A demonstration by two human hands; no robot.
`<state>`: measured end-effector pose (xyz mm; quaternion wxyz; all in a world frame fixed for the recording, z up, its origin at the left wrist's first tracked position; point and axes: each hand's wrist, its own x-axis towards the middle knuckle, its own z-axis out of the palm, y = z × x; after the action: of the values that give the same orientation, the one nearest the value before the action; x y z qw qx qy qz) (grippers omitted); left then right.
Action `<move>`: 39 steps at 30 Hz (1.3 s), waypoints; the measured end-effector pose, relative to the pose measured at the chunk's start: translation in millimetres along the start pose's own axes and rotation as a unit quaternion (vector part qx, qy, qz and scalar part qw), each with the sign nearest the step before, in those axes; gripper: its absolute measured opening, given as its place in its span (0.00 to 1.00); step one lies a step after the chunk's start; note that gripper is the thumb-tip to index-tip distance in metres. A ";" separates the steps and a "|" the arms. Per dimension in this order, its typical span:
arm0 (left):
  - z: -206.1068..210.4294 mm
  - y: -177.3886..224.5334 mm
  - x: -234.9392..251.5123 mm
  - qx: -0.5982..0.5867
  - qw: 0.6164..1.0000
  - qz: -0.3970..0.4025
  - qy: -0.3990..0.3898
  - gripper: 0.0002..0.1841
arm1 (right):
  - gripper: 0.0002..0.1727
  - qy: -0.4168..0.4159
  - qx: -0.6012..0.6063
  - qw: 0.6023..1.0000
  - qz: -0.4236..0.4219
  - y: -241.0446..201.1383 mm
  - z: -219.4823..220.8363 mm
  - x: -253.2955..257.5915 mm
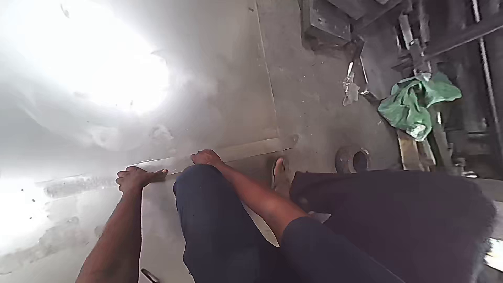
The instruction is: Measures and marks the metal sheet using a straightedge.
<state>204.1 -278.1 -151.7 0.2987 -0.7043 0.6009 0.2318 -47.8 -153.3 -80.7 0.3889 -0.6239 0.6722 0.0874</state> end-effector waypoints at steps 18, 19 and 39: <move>-13.9 7.8 -7.3 -0.055 0.997 -0.042 -0.031 0.76 | 0.19 -0.059 0.014 0.997 -0.051 -38.7 -55.0 67.9; -13.7 8.4 -8.2 -0.051 0.997 -0.044 -0.035 0.75 | 0.19 -0.057 0.026 0.995 -0.083 -48.8 -52.7 83.4; -13.4 7.3 -1.6 -0.038 0.997 -0.055 -0.045 0.73 | 0.07 -0.098 -0.135 0.960 -0.225 -78.4 -50.1 130.6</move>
<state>196.2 -287.0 -142.1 0.3106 -0.7359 0.5380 0.2692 13.1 -300.3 -100.2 0.3744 -0.7944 0.4548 0.1483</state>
